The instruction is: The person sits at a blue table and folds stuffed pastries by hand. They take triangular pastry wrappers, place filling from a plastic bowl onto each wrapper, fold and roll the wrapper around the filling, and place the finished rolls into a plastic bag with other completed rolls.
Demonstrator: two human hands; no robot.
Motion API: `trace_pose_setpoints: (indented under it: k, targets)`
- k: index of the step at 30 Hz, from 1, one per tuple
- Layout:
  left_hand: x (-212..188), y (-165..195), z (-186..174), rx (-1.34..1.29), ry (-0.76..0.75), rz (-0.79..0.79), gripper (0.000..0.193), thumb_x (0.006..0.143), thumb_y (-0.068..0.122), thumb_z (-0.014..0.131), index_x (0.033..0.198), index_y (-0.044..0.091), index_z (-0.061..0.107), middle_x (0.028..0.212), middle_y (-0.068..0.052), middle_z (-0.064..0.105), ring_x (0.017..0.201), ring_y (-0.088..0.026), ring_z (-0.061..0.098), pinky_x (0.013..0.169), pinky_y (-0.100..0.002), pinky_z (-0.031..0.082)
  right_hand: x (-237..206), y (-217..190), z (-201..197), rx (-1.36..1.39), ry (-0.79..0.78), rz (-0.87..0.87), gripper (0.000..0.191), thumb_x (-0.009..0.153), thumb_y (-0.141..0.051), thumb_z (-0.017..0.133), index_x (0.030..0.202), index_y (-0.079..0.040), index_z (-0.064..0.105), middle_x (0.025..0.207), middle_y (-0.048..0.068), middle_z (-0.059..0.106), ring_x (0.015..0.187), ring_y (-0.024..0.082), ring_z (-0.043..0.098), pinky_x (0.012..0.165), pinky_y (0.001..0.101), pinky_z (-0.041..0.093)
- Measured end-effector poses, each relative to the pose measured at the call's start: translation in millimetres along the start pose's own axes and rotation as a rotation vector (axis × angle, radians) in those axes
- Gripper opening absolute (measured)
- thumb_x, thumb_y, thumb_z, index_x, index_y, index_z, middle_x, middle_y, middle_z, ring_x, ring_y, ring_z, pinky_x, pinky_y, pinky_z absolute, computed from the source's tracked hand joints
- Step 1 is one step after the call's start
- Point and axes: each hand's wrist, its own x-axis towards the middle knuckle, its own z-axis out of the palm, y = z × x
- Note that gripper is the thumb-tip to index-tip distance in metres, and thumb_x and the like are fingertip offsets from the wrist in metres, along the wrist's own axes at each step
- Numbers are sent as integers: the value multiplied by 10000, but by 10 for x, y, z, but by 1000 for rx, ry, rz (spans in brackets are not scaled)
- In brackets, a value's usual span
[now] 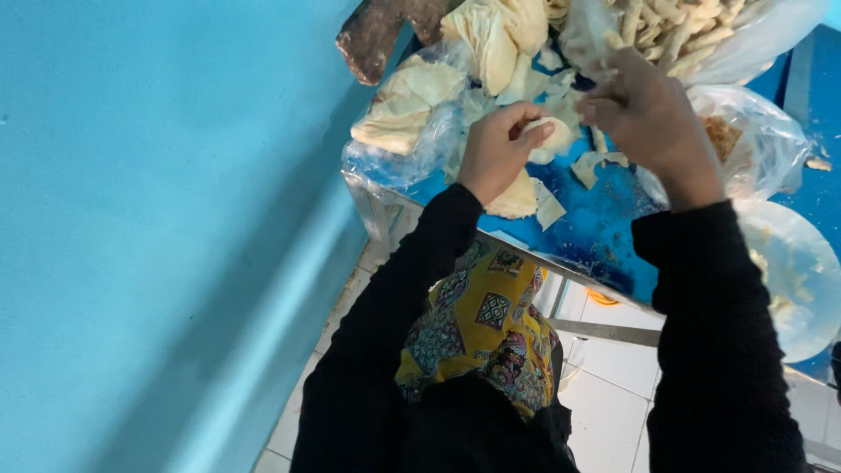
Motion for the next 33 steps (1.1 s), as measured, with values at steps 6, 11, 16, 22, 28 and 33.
trace_pose_setpoints:
  k: [6, 11, 16, 22, 28, 33]
  targets:
    - [112, -1, 26, -382, -35, -187, 297, 1042, 246, 665, 1041, -45, 723, 889, -84, 720, 777, -117, 699, 736, -286, 607, -22, 77, 106, -463, 63, 28, 590, 868, -39, 647, 1420, 35, 451, 919, 327, 670, 887, 533, 660, 764, 616, 505]
    - [203, 47, 0, -646, -28, -305, 236, 1061, 210, 583, 1116, -16, 624, 977, -91, 696, 876, -198, 773, 794, -307, 638, 84, 142, -45, -371, -41, 114, 357, 925, -39, 621, 1235, 34, 461, 887, 285, 691, 910, 510, 680, 772, 587, 516]
    - [241, 77, -5, -553, 51, -167, 190, 1057, 61, 553, 1240, 13, 567, 1080, -82, 651, 931, -153, 698, 828, -305, 657, 422, 128, -594, -217, -25, 218, 305, 986, -68, 598, 1273, -6, 517, 828, 215, 660, 740, 426, 680, 632, 484, 534]
    - [245, 134, 19, 18, 174, -126, 351, 1011, -48, 536, 1348, 49, 549, 988, -169, 704, 909, -214, 718, 821, -349, 563, 600, 126, -649, -601, 205, -268, 428, 911, 45, 668, 1297, -51, 511, 1061, 206, 673, 956, 405, 672, 773, 468, 535]
    - [278, 53, 14, 269, 290, 244, 351, 1005, -73, 563, 1334, 45, 536, 1335, -168, 610, 1267, -356, 608, 1058, -407, 507, 537, 173, -160, -398, -79, -176, 553, 886, 42, 659, 1383, -162, 530, 1170, 159, 720, 1000, 379, 706, 810, 473, 564]
    - [330, 57, 24, 182, 241, 119, 358, 972, -85, 569, 1313, 19, 542, 1264, -174, 590, 1182, -344, 619, 997, -388, 518, 802, 169, -463, -203, -96, 66, 453, 974, -9, 633, 1394, -105, 492, 1092, 139, 738, 1011, 344, 733, 873, 466, 571]
